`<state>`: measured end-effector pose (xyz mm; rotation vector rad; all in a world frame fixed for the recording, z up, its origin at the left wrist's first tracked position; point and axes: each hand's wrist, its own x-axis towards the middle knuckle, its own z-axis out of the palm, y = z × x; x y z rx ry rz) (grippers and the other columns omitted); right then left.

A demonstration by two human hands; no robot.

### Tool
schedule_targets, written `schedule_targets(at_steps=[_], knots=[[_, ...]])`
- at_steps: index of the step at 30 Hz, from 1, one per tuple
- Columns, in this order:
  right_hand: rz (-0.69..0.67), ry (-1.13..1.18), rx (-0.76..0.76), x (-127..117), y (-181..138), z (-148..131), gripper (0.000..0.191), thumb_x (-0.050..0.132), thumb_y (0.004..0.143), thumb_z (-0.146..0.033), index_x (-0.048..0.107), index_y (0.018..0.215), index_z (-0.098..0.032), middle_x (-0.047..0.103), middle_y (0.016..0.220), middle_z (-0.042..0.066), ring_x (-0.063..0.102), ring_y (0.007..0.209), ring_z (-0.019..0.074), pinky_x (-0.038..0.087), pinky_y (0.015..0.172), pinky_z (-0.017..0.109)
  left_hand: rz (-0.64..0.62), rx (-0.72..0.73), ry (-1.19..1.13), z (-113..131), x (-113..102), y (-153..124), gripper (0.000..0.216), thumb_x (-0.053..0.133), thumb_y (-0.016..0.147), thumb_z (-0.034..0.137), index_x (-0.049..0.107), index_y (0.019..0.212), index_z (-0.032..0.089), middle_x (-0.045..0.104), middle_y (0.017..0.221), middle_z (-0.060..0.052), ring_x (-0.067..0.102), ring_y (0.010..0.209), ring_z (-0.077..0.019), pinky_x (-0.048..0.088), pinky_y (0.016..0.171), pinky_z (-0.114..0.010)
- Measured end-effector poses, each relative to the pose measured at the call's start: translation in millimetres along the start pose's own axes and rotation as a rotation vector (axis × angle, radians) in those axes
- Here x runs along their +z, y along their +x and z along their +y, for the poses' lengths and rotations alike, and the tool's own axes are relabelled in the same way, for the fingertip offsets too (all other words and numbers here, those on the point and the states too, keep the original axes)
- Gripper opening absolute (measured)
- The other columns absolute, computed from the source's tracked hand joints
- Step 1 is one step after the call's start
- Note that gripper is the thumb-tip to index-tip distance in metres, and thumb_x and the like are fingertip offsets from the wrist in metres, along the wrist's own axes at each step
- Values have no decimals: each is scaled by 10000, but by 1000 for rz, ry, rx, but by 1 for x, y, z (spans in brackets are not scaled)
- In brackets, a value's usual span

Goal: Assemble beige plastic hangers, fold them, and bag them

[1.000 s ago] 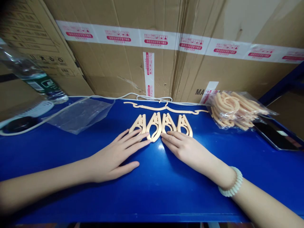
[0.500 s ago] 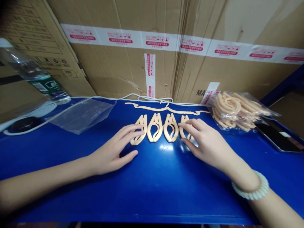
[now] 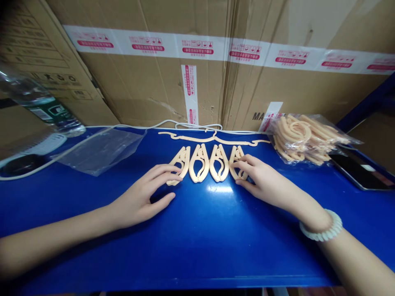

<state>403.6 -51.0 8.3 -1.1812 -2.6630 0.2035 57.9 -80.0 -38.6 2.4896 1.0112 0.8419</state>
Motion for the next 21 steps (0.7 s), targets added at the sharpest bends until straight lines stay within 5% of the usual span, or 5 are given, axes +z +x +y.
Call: schedule_targets(at_steps=[11, 21], knots=[[227, 10, 48, -9, 6, 15, 276, 516, 1014, -410, 682, 1069, -197, 647, 982, 103, 636, 770, 243, 521, 644, 363, 288, -398, -397, -9, -6, 9, 176, 595, 888, 315, 642, 1008, 195, 683, 1079, -61, 661, 1062, -231, 538, 991, -438], [323, 28, 104, 3, 9, 32, 239, 548, 993, -384, 713, 1042, -218, 719, 1000, 92, 682, 860, 284, 543, 717, 416, 309, -406, -498, -11, -3, 10, 142, 621, 856, 296, 666, 945, 196, 673, 1024, -45, 647, 1007, -215, 517, 946, -405]])
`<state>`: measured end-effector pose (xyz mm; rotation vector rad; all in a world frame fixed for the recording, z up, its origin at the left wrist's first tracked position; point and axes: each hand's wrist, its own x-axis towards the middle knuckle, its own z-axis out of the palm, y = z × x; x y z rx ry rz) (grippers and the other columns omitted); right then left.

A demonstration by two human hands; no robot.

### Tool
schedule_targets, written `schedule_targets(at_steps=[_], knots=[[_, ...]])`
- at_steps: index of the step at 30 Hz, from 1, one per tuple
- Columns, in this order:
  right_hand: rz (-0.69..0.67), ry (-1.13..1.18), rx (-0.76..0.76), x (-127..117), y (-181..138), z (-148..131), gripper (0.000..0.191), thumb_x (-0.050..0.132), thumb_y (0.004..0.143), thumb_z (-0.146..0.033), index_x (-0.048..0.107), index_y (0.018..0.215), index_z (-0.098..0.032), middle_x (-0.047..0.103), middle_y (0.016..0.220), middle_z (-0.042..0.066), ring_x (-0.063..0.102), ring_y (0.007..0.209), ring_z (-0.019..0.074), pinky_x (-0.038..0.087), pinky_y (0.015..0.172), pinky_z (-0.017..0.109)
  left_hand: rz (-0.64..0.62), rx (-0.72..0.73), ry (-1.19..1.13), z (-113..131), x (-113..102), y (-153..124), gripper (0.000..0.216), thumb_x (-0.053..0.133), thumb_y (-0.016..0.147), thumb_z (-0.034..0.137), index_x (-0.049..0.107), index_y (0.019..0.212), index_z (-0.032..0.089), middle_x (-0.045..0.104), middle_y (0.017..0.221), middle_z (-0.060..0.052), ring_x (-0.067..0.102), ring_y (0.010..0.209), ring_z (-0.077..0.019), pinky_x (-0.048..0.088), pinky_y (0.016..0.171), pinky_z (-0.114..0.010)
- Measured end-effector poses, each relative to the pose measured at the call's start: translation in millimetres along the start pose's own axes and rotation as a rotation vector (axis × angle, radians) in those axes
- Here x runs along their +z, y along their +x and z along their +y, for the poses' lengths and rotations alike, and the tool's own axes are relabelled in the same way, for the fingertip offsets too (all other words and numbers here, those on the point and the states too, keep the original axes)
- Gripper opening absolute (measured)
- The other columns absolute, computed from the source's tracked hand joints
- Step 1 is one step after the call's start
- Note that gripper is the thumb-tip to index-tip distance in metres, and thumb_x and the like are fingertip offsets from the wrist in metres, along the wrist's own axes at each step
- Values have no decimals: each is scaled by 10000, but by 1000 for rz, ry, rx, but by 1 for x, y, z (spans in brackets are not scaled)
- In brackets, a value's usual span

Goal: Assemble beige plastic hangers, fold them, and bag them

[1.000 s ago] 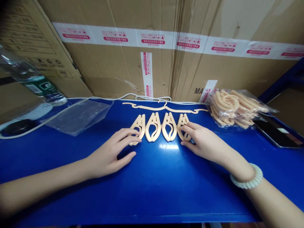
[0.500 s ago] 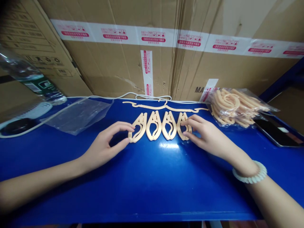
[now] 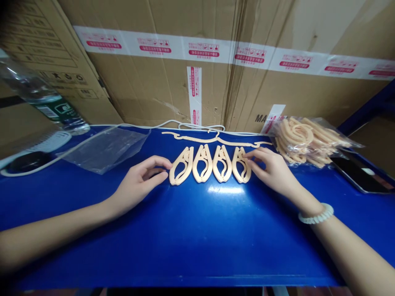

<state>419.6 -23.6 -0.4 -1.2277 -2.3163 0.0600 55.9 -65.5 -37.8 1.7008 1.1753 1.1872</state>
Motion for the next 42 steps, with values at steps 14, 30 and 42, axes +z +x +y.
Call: schedule_targets(at_steps=[14, 30, 42], knots=[[-34, -238, -39, 17, 10, 68, 468, 416, 1011, -309, 579, 1367, -54, 597, 1380, 248, 534, 1326, 396, 456, 1107, 595, -5, -25, -40, -1, 1, 2, 146, 650, 829, 314, 674, 899, 188, 677, 1007, -50, 650, 974, -218, 512, 914, -386], [-26, -191, -43, 14, 12, 75, 372, 443, 989, -358, 719, 1100, -135, 669, 957, 170, 635, 871, 327, 561, 789, 496, -16, 14, -31, -5, 2, 2, 142, 642, 834, 323, 674, 888, 195, 677, 1006, -53, 657, 981, -221, 531, 899, -387], [4, -83, 72, 14, 15, 68, 361, 506, 957, -539, 632, 893, -206, 652, 875, 121, 637, 759, 275, 544, 680, 418, -5, 28, -29, -4, 4, 4, 151, 633, 826, 329, 672, 871, 191, 677, 984, -51, 654, 959, -211, 539, 869, -365]])
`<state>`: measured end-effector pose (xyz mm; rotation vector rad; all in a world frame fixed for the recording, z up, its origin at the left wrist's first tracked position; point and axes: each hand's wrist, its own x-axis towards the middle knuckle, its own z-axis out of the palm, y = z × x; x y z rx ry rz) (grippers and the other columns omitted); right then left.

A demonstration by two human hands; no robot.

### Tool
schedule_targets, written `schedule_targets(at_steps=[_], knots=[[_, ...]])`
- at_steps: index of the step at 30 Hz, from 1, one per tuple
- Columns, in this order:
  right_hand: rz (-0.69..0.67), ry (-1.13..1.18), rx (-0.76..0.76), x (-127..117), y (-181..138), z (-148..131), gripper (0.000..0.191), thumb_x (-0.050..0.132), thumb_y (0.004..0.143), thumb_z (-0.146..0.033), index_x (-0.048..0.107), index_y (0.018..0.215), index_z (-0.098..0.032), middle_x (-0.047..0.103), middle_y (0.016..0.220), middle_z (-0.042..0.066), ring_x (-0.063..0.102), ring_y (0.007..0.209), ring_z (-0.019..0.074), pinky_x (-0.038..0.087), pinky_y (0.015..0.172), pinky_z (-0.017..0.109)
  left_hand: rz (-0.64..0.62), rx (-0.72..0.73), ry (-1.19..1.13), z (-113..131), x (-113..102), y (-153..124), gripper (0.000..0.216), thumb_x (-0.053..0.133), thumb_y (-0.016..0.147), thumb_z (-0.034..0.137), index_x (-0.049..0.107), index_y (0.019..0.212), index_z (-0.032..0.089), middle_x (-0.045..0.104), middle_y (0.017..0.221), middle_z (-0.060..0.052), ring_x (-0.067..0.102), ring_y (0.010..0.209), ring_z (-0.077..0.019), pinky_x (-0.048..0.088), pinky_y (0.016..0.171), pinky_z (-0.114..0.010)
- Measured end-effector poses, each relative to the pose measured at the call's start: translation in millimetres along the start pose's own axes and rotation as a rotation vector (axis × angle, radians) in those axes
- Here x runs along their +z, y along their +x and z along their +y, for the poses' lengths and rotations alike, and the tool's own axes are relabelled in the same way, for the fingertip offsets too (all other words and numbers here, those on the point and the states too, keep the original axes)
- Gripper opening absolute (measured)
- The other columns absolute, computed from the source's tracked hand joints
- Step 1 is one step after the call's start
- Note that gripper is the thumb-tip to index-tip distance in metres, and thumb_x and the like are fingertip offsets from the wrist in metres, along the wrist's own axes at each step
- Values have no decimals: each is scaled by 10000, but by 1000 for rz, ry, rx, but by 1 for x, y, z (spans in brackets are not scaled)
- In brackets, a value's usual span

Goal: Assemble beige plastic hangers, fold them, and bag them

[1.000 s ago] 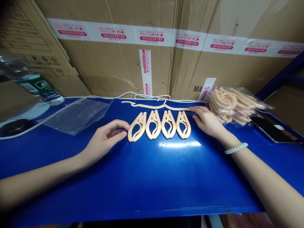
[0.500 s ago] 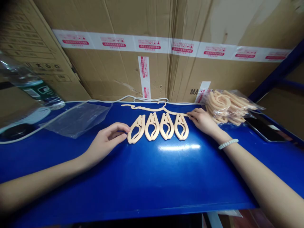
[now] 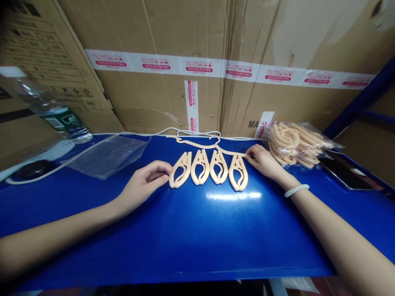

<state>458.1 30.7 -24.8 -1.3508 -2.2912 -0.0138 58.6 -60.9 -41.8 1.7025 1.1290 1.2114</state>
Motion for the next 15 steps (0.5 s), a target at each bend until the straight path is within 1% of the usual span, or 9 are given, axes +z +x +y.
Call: schedule_targets(at_steps=[3, 7, 10, 12, 15], knots=[[-9, 75, 49, -2, 1, -2, 353, 517, 961, -556, 603, 922, -216, 686, 813, 87, 652, 684, 252, 541, 616, 385, 5, -21, -16, 1, 0, 0, 151, 647, 825, 325, 672, 878, 186, 679, 993, -54, 656, 964, -212, 543, 880, -366], [-42, 214, 95, -10, 2, -8, 411, 545, 946, -612, 637, 963, -211, 728, 836, 76, 676, 686, 244, 555, 614, 369, 14, -59, -50, 3, -1, 0, 158, 656, 817, 325, 669, 888, 185, 686, 995, -55, 667, 939, -212, 547, 878, -375], [-5, 132, 61, -19, 2, -16, 472, 525, 953, -632, 689, 1011, -194, 739, 839, 86, 663, 659, 246, 537, 593, 373, 13, -96, -85, 5, -2, 2, 166, 670, 800, 310, 671, 897, 175, 697, 977, -59, 673, 955, -218, 548, 909, -385], [36, 58, 20, -27, 0, -22, 489, 507, 963, -633, 710, 1007, -190, 745, 857, 98, 665, 674, 257, 528, 600, 383, 38, -148, -137, 6, -4, 5, 199, 696, 777, 279, 669, 938, 166, 706, 1011, -68, 677, 980, -221, 539, 958, -399], [74, 36, -25, -41, -5, -32, 454, 522, 977, -605, 709, 1004, -193, 739, 879, 104, 666, 705, 257, 520, 613, 377, 124, -294, -311, 8, -9, 13, 368, 730, 749, 203, 640, 1103, 157, 686, 1203, -108, 684, 1049, -225, 516, 1038, -424]])
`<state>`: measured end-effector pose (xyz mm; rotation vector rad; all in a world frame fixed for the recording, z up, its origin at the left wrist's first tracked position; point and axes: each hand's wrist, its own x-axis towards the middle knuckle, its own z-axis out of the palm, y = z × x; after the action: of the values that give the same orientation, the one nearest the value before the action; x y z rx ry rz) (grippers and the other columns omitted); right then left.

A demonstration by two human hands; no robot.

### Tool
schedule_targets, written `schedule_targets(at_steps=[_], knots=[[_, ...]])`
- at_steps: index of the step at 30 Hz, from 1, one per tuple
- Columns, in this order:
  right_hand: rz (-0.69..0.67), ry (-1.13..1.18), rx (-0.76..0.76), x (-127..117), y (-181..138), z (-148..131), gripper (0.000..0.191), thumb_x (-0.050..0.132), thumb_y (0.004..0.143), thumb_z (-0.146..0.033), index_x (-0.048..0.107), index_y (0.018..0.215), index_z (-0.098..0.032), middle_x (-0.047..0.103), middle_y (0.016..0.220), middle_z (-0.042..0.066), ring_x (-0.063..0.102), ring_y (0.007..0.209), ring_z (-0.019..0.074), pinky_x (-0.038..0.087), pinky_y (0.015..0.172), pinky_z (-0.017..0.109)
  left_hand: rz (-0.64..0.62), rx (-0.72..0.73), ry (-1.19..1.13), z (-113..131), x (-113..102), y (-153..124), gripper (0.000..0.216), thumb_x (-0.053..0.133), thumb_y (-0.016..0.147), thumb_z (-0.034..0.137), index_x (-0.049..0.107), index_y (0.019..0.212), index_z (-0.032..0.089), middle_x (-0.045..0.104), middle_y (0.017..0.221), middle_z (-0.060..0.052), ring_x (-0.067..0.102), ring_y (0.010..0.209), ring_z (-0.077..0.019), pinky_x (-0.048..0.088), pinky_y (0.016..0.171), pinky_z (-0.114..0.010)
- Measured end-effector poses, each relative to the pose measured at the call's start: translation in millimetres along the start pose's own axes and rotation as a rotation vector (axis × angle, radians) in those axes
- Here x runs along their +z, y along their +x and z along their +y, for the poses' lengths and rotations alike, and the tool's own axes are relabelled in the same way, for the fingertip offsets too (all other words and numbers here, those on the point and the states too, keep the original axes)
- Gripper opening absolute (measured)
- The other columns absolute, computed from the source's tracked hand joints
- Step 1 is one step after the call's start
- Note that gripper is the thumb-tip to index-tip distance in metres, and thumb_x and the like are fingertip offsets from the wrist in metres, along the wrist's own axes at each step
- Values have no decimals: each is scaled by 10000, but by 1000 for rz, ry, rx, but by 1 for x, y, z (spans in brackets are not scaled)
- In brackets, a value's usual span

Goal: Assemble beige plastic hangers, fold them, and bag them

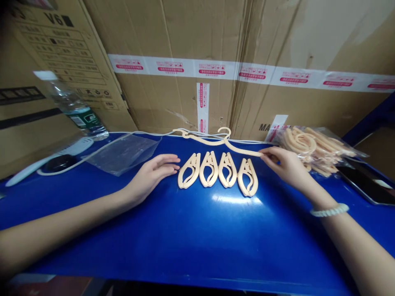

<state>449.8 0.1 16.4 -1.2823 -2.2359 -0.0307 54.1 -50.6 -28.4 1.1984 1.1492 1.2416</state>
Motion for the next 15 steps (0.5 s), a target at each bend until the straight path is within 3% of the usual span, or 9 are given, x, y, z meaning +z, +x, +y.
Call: schedule_targets(at_steps=[3, 7, 11, 15], knots=[[71, -14, -43, -13, -4, -12, 387, 546, 986, -573, 699, 1029, -220, 701, 816, 82, 620, 640, 233, 484, 561, 365, 76, -112, -198, 6, -4, 8, 502, 732, 780, 165, 561, 1252, 168, 600, 1378, -155, 681, 1124, -236, 522, 1060, -426], [130, -33, -119, -17, -8, -34, 277, 549, 995, -525, 684, 1041, -288, 682, 821, 74, 616, 646, 263, 472, 540, 398, 57, -12, -209, 14, -5, 7, 525, 688, 871, 247, 483, 1352, 201, 537, 1444, -169, 689, 1122, -241, 564, 1002, -442], [83, 8, -218, -6, -12, -61, 172, 563, 1003, -414, 672, 1075, -302, 691, 884, 63, 658, 726, 282, 514, 598, 423, -94, 118, 10, 14, -2, -7, 730, 684, 878, 294, 305, 1501, 265, 509, 1461, -159, 729, 947, -198, 607, 868, -402], [85, 48, -212, 5, -16, -77, 150, 566, 1005, -361, 668, 1105, -317, 680, 920, 55, 658, 772, 283, 533, 644, 432, -285, 207, 263, 11, 0, -20, 584, 684, 871, 276, 474, 1414, 237, 630, 1292, -109, 714, 957, -197, 587, 841, -316]])
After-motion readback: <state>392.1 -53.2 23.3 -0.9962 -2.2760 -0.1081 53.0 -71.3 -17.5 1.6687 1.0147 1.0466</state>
